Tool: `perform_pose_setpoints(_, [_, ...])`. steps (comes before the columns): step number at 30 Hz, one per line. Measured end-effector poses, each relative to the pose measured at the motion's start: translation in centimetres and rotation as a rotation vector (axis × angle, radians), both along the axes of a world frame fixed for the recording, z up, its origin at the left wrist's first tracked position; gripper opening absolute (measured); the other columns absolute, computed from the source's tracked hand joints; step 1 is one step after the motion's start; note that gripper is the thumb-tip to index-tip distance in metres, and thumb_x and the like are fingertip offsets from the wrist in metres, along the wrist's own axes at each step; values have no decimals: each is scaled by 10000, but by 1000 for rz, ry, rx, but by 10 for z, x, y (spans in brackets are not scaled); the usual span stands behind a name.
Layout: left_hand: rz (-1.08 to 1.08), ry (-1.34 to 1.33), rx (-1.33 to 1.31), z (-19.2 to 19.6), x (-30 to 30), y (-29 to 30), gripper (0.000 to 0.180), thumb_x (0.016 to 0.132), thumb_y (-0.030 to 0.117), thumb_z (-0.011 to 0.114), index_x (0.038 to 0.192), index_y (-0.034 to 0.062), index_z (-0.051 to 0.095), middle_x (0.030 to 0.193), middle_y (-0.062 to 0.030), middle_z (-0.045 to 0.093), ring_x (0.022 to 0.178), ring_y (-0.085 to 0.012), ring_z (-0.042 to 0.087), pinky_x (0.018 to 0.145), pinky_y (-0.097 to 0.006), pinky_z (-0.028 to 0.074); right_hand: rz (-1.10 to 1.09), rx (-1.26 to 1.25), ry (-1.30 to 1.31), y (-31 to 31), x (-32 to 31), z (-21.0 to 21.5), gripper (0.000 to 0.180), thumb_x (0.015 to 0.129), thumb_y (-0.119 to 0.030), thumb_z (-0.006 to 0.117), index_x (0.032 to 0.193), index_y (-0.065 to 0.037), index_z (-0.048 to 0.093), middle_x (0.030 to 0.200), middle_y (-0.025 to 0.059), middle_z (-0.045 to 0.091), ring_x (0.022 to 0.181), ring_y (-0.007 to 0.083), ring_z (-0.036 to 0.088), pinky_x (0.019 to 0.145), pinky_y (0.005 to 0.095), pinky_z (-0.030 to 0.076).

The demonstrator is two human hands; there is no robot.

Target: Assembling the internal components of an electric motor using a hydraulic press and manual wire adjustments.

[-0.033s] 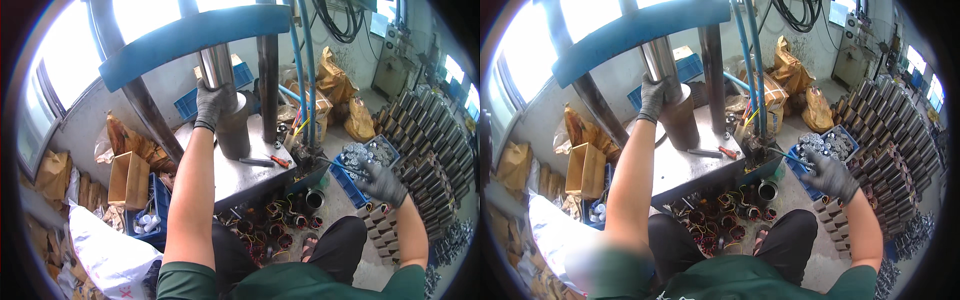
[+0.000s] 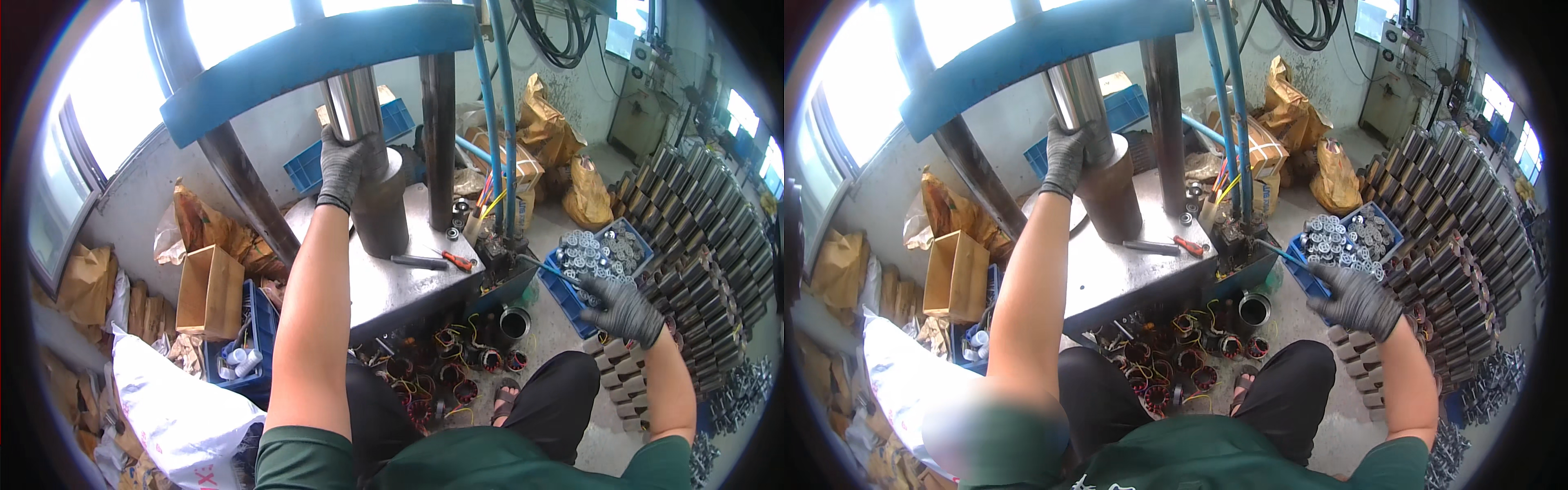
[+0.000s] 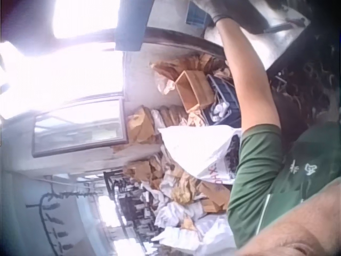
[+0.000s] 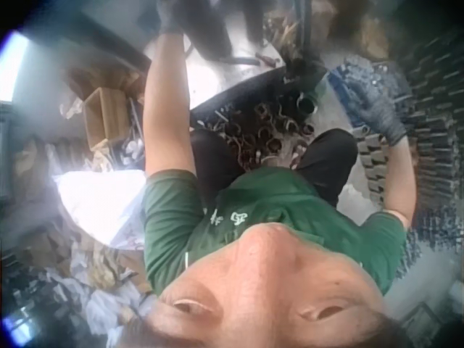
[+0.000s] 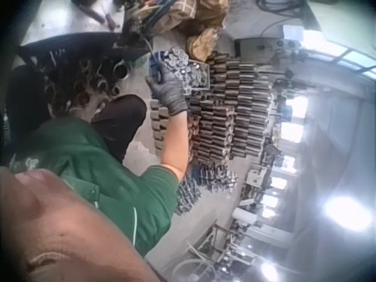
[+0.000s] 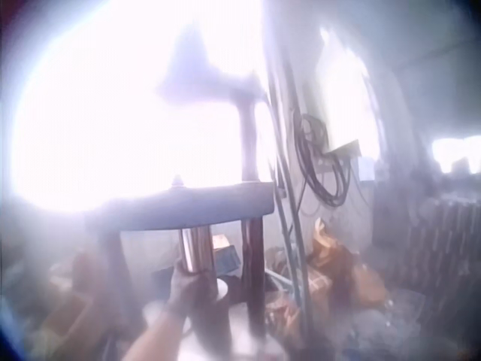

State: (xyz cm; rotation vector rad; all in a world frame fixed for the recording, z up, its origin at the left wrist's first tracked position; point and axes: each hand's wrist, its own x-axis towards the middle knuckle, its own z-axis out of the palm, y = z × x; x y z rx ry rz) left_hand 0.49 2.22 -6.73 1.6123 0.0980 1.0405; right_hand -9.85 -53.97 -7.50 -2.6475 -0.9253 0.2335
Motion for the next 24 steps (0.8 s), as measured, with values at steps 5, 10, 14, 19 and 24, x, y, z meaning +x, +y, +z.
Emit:
perform_pose_setpoints(5, [6,-36,72,-1,9,-10,785,719,234,929,1322,50,462,1246,-157,653,1113,-237,664,950,-343,567,142,-221,29,-18,-6,-27,387,864,-365,699,1112,-69,739,999,209,731,937,390,711,847,439,569])
perform_pose_setpoints(10, [-67,-47,18,19,-7,-39,786,741,165,900,1356,45,427,1284,-159,627,1163,-239,641,984,-346,576,126,-120,7,-18,-9,-33,280,857,-335,675,869,-62,738,852,187,709,815,396,692,759,466,564])
perform_pose_setpoints(14, [-85,-24,3,21,-15,-40,798,759,177,884,1383,28,411,1290,-164,619,1194,-244,619,992,-347,564,2,-112,-125,-22,-20,-50,244,853,-297,678,781,-66,711,761,192,670,758,404,673,705,489,548])
perform_pose_setpoints(19, [-81,-42,13,-1,0,-9,797,779,252,883,1394,33,425,1260,-149,627,1148,-231,623,983,-351,534,-67,-35,-146,-27,-36,-64,253,859,-300,695,776,-60,702,755,204,658,748,407,668,685,486,541])
perform_pose_setpoints(24, [-165,-39,-53,-3,0,-7,764,777,288,889,1358,30,466,1203,-137,649,1078,-219,633,963,-352,524,-146,-31,-140,-25,-38,-64,308,879,-337,711,788,-43,700,764,203,661,750,406,666,676,484,528])
